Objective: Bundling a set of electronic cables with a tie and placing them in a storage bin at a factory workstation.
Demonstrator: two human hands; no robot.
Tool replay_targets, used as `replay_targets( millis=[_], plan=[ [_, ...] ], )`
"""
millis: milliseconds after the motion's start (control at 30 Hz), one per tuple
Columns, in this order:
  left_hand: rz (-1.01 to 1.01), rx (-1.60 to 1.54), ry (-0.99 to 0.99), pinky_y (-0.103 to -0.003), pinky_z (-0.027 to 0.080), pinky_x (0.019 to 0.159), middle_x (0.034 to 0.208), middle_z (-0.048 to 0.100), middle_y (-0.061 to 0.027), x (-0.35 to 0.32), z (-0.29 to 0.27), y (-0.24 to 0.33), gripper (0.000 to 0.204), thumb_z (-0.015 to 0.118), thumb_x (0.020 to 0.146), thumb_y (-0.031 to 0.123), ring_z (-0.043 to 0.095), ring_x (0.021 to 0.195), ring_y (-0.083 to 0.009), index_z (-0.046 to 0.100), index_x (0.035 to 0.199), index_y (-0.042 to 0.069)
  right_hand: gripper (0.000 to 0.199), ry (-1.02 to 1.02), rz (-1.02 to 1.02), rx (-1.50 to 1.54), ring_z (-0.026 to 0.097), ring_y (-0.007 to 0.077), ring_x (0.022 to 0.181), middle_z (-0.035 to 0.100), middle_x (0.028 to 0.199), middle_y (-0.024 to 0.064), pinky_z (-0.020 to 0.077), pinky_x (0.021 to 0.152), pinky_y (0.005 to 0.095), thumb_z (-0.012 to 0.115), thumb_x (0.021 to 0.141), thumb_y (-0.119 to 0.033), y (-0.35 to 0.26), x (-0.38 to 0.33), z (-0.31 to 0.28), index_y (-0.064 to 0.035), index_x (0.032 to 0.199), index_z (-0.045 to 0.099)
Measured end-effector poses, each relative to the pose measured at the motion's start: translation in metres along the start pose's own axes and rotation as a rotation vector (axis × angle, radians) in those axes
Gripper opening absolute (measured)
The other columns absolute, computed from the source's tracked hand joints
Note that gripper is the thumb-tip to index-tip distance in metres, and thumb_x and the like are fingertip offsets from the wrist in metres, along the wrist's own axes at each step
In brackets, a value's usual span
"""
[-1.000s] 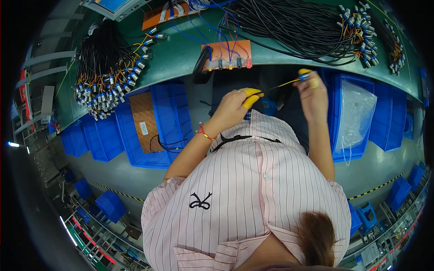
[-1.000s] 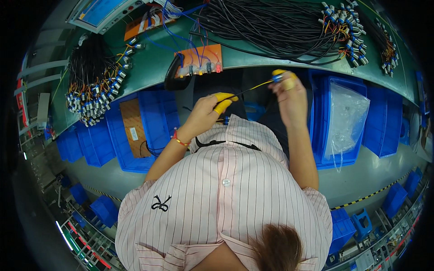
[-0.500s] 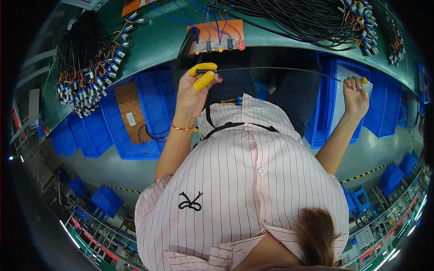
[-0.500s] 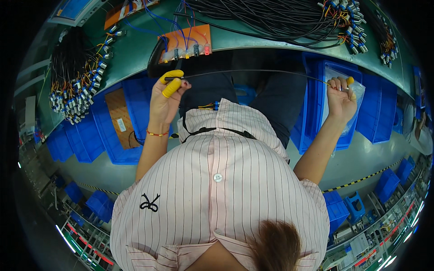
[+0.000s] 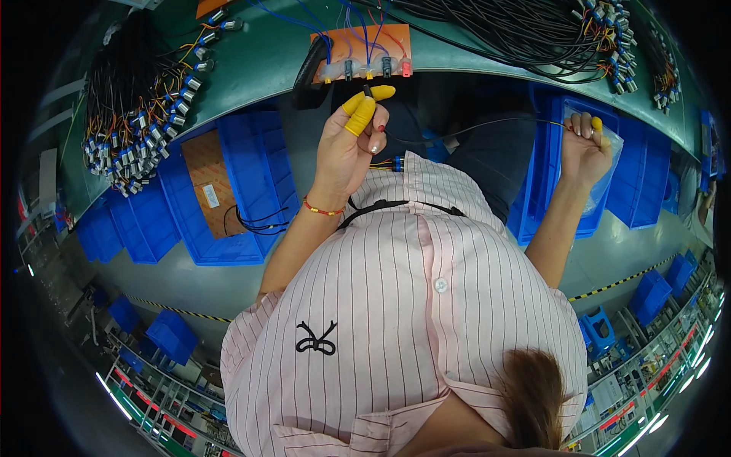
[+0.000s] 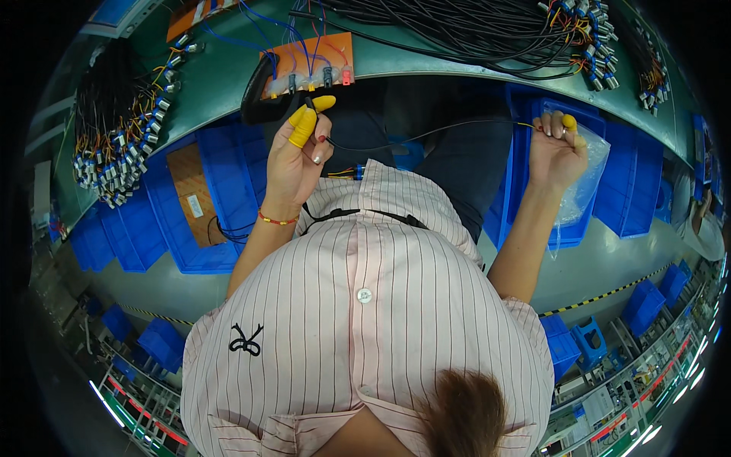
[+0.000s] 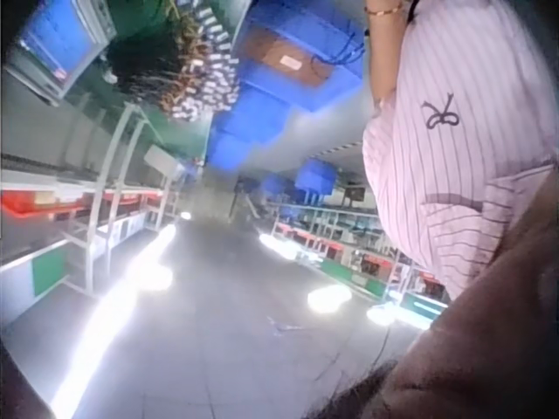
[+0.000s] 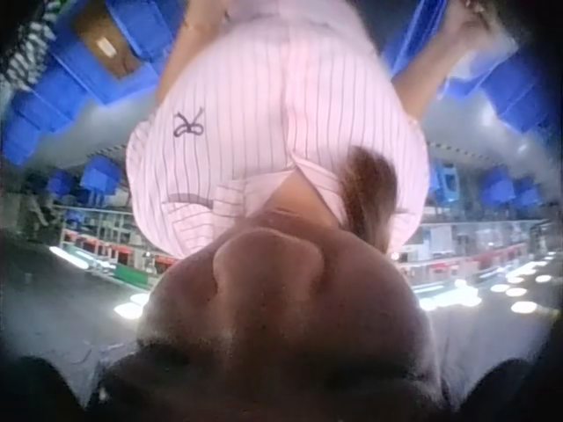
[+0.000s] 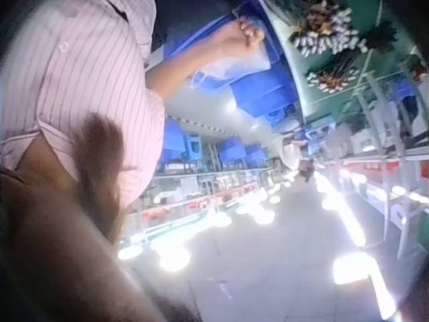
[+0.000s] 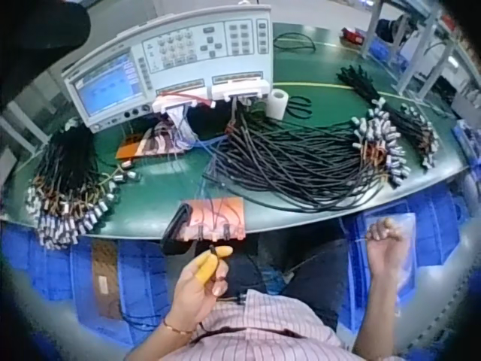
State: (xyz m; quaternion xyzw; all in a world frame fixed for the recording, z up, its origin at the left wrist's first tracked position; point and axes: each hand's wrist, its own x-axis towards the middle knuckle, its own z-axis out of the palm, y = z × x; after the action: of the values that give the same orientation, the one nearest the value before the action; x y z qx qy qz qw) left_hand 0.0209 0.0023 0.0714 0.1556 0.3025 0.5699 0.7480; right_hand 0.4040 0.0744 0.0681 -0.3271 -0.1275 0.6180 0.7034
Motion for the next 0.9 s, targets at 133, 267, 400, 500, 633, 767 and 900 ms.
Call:
replay_targets(
  millis=[133,267,400,500,633,767,900],
  plan=[
    [-0.013,0.013,0.024,-0.018,0.033,0.055,0.080,0.049,-0.0001,0.005,0.000,-0.001,0.031,0.043,0.104,0.016,0.035,0.057,-0.0033,0.054,0.123,-0.005,0.012,-0.051,0.006,-0.046,0.032,0.0179,0.070,0.037,0.071,0.0062,0.0286,0.072,0.0322,0.053,0.069,-0.014,0.012,0.001,0.015,-0.0023,0.073,0.050],
    [-0.030,-0.046,-0.003,-0.017,0.031,0.055,0.079,0.046,0.0009,0.007,-0.001,0.000,0.030,0.041,0.104,0.016,0.033,0.057,-0.0018,0.054,0.122,-0.005,0.013,-0.111,0.031,-0.069,0.033,0.0171,0.070,0.037,0.070,0.0049,0.0296,0.074,0.0312,0.053,0.067,-0.013,0.015,0.002,0.023,-0.0018,0.074,0.054],
    [-0.089,-0.232,-0.014,-0.018,0.031,0.052,0.076,0.041,0.0011,0.009,0.003,0.003,0.026,0.041,0.103,0.017,0.032,0.054,-0.0024,0.050,0.115,-0.005,0.013,-0.134,0.062,-0.038,0.032,0.0173,0.069,0.037,0.070,0.0053,0.0293,0.073,0.0314,0.053,0.068,-0.013,0.013,0.005,0.020,-0.0020,0.073,0.052],
    [-0.172,-0.543,-0.058,-0.018,0.032,0.052,0.077,0.042,0.0002,0.009,0.003,0.004,0.018,0.040,0.102,0.014,0.033,0.055,-0.0026,0.048,0.105,-0.002,0.012,-0.111,0.070,-0.052,0.032,0.0179,0.070,0.036,0.071,0.0060,0.0291,0.072,0.0324,0.051,0.069,-0.014,0.014,0.005,0.020,-0.0032,0.071,0.048],
    [-0.220,-0.777,-0.051,-0.017,0.033,0.051,0.076,0.041,-0.0009,0.010,0.007,0.006,0.014,0.040,0.101,0.011,0.034,0.054,-0.0032,0.046,0.100,-0.002,0.012,-0.121,0.090,-0.036,0.032,0.0180,0.070,0.036,0.071,0.0062,0.0293,0.073,0.0325,0.051,0.070,-0.014,0.015,0.007,0.019,-0.0027,0.073,0.048],
    [-0.151,-0.663,-0.039,-0.016,0.034,0.050,0.075,0.040,-0.0017,0.014,0.003,0.002,0.014,0.039,0.101,0.010,0.034,0.054,-0.0034,0.046,0.100,-0.002,0.012,-0.056,0.087,-0.046,0.032,0.0182,0.070,0.036,0.071,0.0063,0.0292,0.073,0.0327,0.051,0.069,-0.013,0.020,0.006,0.029,-0.0025,0.073,0.047],
    [-0.148,-0.570,-0.042,-0.017,0.034,0.049,0.077,0.044,-0.0027,0.017,0.001,0.004,0.018,0.041,0.102,0.013,0.035,0.054,-0.0032,0.049,0.104,-0.003,0.010,-0.142,0.088,-0.001,0.031,0.0181,0.069,0.035,0.069,0.0061,0.0288,0.072,0.0326,0.051,0.069,-0.012,0.021,0.010,0.022,-0.0032,0.071,0.046]
  ],
)
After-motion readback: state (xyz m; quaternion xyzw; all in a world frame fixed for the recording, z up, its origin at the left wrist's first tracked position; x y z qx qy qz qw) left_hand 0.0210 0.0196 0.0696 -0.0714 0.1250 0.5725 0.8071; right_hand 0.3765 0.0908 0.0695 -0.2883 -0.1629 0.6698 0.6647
